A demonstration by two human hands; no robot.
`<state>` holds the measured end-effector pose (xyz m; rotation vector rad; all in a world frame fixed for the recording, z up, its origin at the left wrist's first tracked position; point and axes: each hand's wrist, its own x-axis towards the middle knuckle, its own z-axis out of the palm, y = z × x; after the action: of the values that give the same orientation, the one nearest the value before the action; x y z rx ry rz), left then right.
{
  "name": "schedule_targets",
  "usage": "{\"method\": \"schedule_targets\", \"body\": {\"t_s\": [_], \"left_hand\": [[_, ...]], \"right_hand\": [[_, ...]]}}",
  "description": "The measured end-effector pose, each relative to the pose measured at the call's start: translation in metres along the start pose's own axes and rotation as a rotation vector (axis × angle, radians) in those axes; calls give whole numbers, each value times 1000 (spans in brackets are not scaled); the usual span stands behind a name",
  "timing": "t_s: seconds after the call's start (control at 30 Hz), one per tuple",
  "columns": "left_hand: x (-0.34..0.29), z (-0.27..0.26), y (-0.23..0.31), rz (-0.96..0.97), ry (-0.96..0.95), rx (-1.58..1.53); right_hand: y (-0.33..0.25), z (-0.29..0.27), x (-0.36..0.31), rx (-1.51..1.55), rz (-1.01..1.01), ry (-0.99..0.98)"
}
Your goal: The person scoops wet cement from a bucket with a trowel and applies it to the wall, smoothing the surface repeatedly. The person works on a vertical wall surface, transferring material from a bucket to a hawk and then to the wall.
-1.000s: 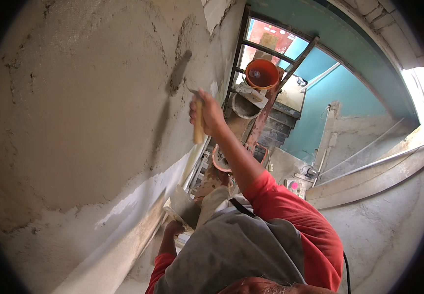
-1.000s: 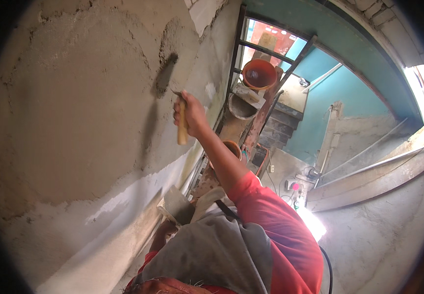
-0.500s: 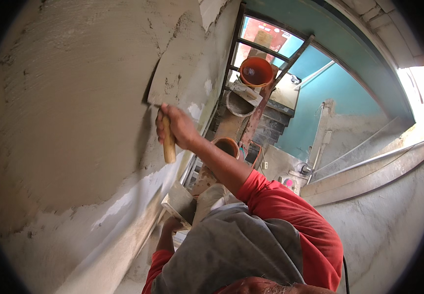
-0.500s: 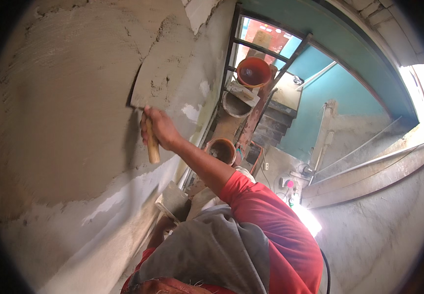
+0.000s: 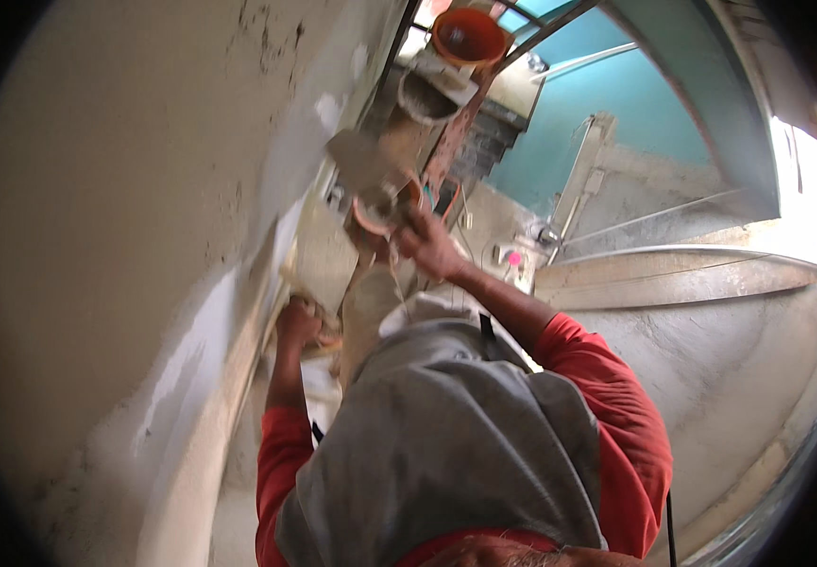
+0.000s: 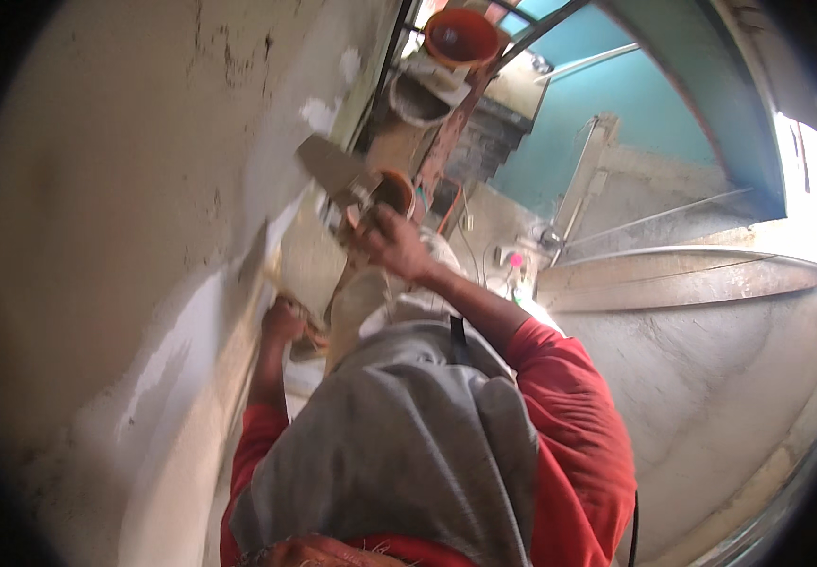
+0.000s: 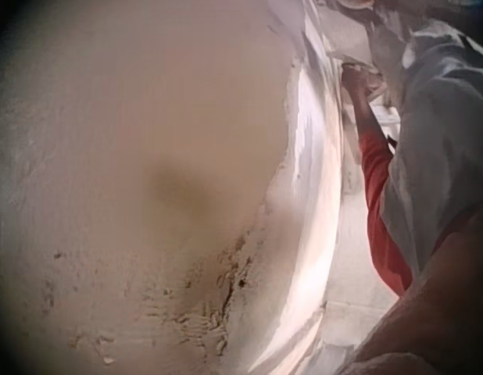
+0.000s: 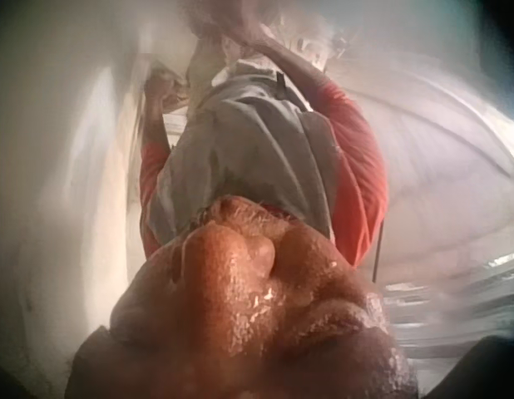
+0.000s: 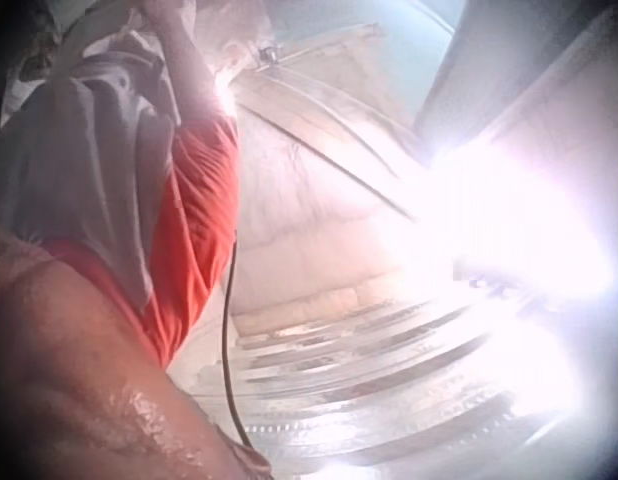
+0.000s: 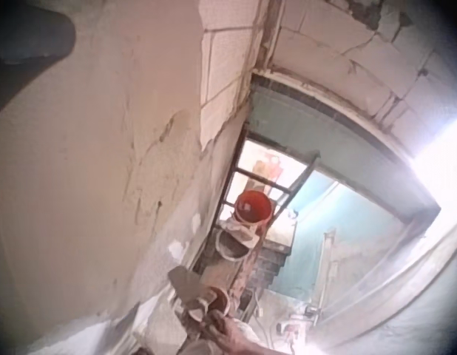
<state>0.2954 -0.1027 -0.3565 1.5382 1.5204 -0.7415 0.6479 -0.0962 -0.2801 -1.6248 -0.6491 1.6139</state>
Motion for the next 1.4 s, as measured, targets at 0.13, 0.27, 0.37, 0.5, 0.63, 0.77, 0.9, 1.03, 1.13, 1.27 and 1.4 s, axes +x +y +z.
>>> {"method": "schedule_targets", "body": {"t_s": [0.13,0.27,0.37,0.5,0.63,0.77,0.9,1.03,1.13,1.27,1.4], "left_hand": [[20,-16,31,63,36,-154],[43,-25,64,77,-196,-492],[65,-28,90,57,-473,-783],[59,-18,128,61,-531,-1037],[48,-20,162,131,-618,-1080],[39,-18,186,298,-613,-1099],[29,-17,196,310,-574,-1071],[20,-11,206,307,-511,-1068],[24,-2,216,368,-475,-889],[38,10,229,450,-314,-646],[44,9,250,443,-269,-651]], "right_hand": [[14,-31,-2,258,119,158],[24,-50,-11,193,123,285],[35,-50,-25,323,58,276],[43,-44,-42,266,148,329],[36,-41,-46,465,215,464],[28,-46,-43,614,220,518],[30,-47,-48,676,274,591],[38,-45,-60,876,278,559],[45,-49,-62,988,289,541],[52,-65,-50,1030,333,534],[54,-80,-28,930,390,545]]}}
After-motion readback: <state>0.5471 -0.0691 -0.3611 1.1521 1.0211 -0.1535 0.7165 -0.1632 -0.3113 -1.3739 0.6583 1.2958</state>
